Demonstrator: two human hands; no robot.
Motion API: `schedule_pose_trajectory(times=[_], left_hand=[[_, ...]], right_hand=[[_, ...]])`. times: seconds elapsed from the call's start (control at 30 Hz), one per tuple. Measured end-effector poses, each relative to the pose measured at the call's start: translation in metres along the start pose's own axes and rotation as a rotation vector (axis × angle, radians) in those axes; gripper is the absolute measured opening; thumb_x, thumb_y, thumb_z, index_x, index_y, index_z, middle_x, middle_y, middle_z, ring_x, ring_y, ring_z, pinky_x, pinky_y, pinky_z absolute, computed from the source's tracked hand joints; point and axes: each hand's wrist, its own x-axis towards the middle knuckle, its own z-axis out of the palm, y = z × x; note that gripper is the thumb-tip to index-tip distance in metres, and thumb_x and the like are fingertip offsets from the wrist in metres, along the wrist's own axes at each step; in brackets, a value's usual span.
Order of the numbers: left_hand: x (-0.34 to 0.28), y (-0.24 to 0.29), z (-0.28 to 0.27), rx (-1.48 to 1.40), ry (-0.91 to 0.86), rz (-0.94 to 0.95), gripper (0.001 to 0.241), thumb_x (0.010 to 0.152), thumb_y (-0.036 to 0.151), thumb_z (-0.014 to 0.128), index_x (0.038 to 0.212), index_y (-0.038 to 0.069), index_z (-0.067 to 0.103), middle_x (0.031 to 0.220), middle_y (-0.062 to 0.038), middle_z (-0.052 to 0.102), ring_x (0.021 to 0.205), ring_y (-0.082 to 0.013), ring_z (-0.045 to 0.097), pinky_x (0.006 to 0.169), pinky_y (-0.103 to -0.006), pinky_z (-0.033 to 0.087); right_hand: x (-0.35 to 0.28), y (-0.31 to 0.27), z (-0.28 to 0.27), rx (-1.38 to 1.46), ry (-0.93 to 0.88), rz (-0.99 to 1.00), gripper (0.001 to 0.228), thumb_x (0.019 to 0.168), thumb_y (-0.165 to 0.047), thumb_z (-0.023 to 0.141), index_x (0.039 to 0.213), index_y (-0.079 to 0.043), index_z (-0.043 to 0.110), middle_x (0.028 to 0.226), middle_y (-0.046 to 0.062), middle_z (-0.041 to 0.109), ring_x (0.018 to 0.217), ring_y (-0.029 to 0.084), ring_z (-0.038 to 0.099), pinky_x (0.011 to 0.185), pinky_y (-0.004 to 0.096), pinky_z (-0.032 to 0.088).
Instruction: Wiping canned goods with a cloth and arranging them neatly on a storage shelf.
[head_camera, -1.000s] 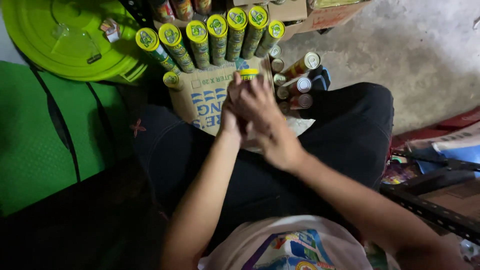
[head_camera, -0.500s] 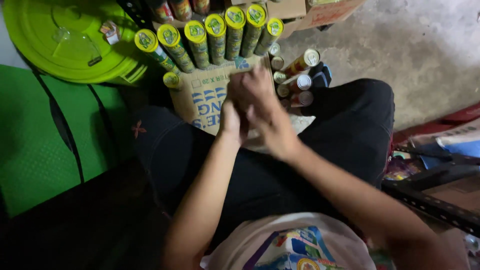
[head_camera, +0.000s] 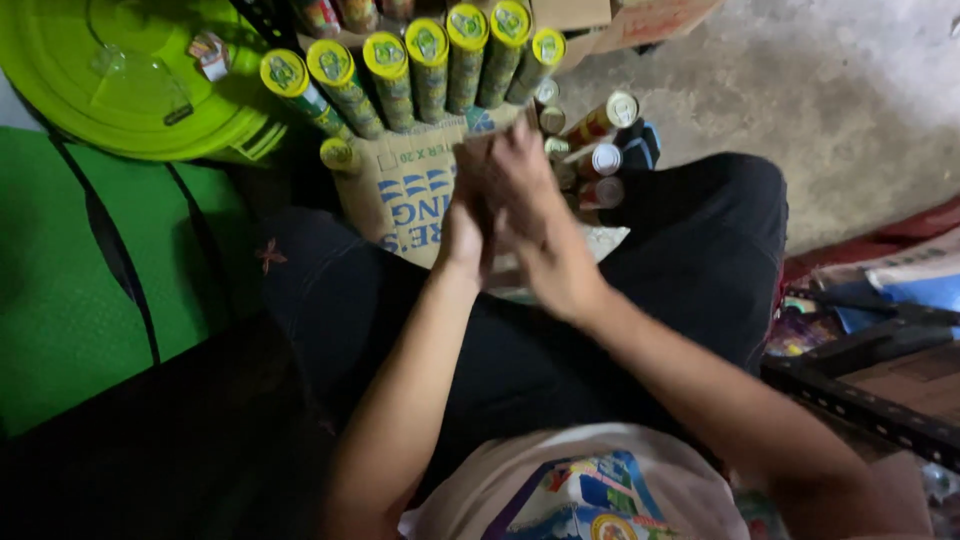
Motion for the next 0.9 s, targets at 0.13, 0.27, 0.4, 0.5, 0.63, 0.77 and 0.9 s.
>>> schedule_pose_trajectory(times=[0.13, 0.27, 0.4, 0.5, 0.63, 0.77, 0.9], left_hand=[[-0.021, 0.015, 0.025, 0.079, -0.1, -0.021, 0.067, 0.1, 0.059, 0.034, 0.139, 0.01, 0.058, 0.136, -0.008, 0.06, 0.115, -0.02, 0.058, 0.095, -0.0354, 0.047], [0.001, 0.029, 0.008, -0.356, -0.596, -0.218, 0.069, 0.095, 0.069, 0.05, 0.109, 0.004, 0.069, 0.102, -0.009, 0.075, 0.085, -0.0158, 0.07, 0.078, -0.0255, 0.055], [0.02, 0.027, -0.008, 0.009, -0.048, -0.048, 0.071, 0.089, 0.073, 0.058, 0.126, 0.013, 0.064, 0.109, -0.013, 0.072, 0.099, -0.0217, 0.071, 0.093, -0.0367, 0.056], [-0.013, 0.027, 0.022, 0.07, 0.033, -0.062, 0.068, 0.094, 0.069, 0.052, 0.13, 0.012, 0.064, 0.119, -0.014, 0.07, 0.107, -0.0236, 0.07, 0.096, -0.0383, 0.055], [-0.019, 0.025, 0.031, 0.171, 0.119, -0.041, 0.064, 0.1, 0.062, 0.046, 0.138, 0.013, 0.059, 0.136, -0.016, 0.063, 0.12, -0.0273, 0.065, 0.102, -0.0417, 0.053], [0.043, 0.009, -0.036, 0.198, 0.08, 0.068, 0.079, 0.091, 0.066, 0.065, 0.146, 0.016, 0.039, 0.143, -0.018, 0.048, 0.123, -0.0303, 0.057, 0.105, -0.0454, 0.049], [0.04, 0.004, -0.03, 0.086, 0.003, 0.052, 0.065, 0.095, 0.065, 0.061, 0.135, 0.018, 0.041, 0.13, -0.013, 0.052, 0.113, -0.0251, 0.062, 0.1, -0.0414, 0.051]], right_hand=[[0.011, -0.003, 0.002, 0.12, 0.109, 0.05, 0.071, 0.102, 0.013, 0.051, 0.164, -0.004, 0.021, 0.175, 0.012, 0.002, 0.166, 0.03, 0.011, 0.14, 0.048, 0.014], [-0.017, -0.019, 0.017, -0.087, 0.017, 0.001, 0.067, 0.099, -0.004, 0.063, 0.16, -0.006, 0.033, 0.173, 0.017, 0.016, 0.164, 0.043, 0.006, 0.136, 0.058, 0.01], [-0.019, 0.0, 0.012, -0.099, -0.04, -0.008, 0.075, 0.097, -0.01, 0.07, 0.162, -0.01, 0.032, 0.172, 0.017, 0.015, 0.157, 0.05, 0.001, 0.128, 0.059, 0.012], [0.001, 0.011, 0.0, -0.069, 0.009, -0.036, 0.071, 0.1, -0.001, 0.066, 0.163, -0.011, 0.033, 0.172, 0.017, 0.015, 0.158, 0.046, 0.003, 0.13, 0.059, 0.013], [0.009, -0.001, 0.005, 0.028, 0.155, 0.046, 0.064, 0.11, -0.005, 0.058, 0.166, -0.014, 0.029, 0.174, 0.012, 0.014, 0.16, 0.039, 0.001, 0.132, 0.057, 0.012], [-0.021, -0.013, 0.016, -0.064, 0.013, 0.071, 0.076, 0.099, -0.004, 0.067, 0.164, -0.012, 0.028, 0.172, 0.018, 0.016, 0.158, 0.047, 0.003, 0.129, 0.057, 0.01], [-0.017, 0.009, 0.006, -0.079, -0.018, 0.043, 0.074, 0.095, -0.003, 0.069, 0.161, -0.01, 0.036, 0.171, 0.018, 0.019, 0.155, 0.052, 0.004, 0.127, 0.063, 0.014]])
